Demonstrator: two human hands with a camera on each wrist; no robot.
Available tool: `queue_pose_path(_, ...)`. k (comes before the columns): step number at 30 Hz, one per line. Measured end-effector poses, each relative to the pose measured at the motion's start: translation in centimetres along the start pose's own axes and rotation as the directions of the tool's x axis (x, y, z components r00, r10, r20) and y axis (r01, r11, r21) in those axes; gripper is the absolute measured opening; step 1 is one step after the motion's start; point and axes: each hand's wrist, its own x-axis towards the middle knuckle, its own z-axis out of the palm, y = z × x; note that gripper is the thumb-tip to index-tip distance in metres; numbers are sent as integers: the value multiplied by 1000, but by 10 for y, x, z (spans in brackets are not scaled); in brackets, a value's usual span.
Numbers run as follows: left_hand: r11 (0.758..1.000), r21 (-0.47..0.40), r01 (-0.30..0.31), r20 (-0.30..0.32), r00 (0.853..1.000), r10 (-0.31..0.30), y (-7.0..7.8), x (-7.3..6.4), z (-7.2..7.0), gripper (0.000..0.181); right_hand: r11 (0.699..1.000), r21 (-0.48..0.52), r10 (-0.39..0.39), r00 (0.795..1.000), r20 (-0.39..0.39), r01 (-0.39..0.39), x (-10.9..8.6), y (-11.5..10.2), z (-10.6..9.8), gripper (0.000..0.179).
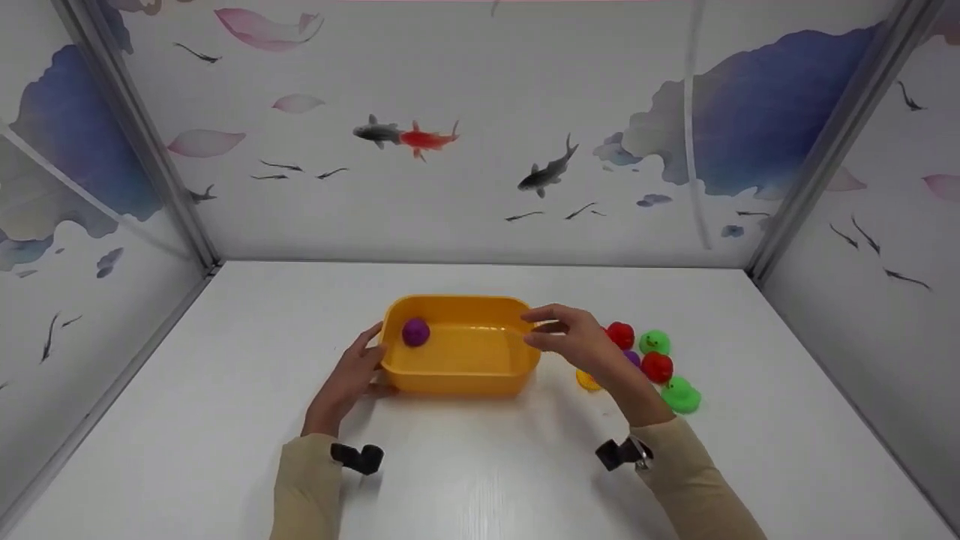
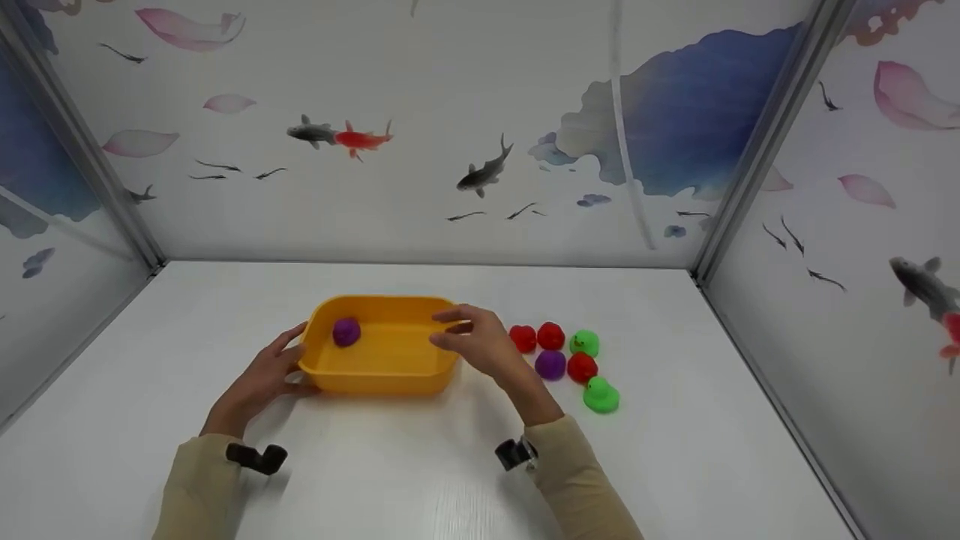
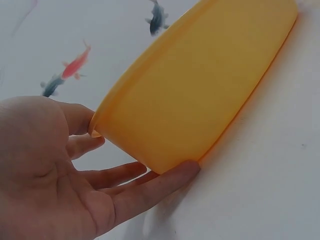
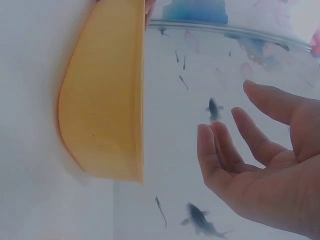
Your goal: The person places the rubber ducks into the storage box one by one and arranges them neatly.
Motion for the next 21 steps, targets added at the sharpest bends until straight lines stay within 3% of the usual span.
queue_pose_path(9, 1000, -8, -2, -5, 1000, 2, 0, 1, -1, 57, 1000, 3, 29, 999, -41, -29, -10, 31, -29, 43)
queue_pose_path(21, 1000, 19, 19, -26, 999, -18, -2, 2, -1, 58, 993, 32, 116, 990, -85, -114, -11, 67, -51, 59)
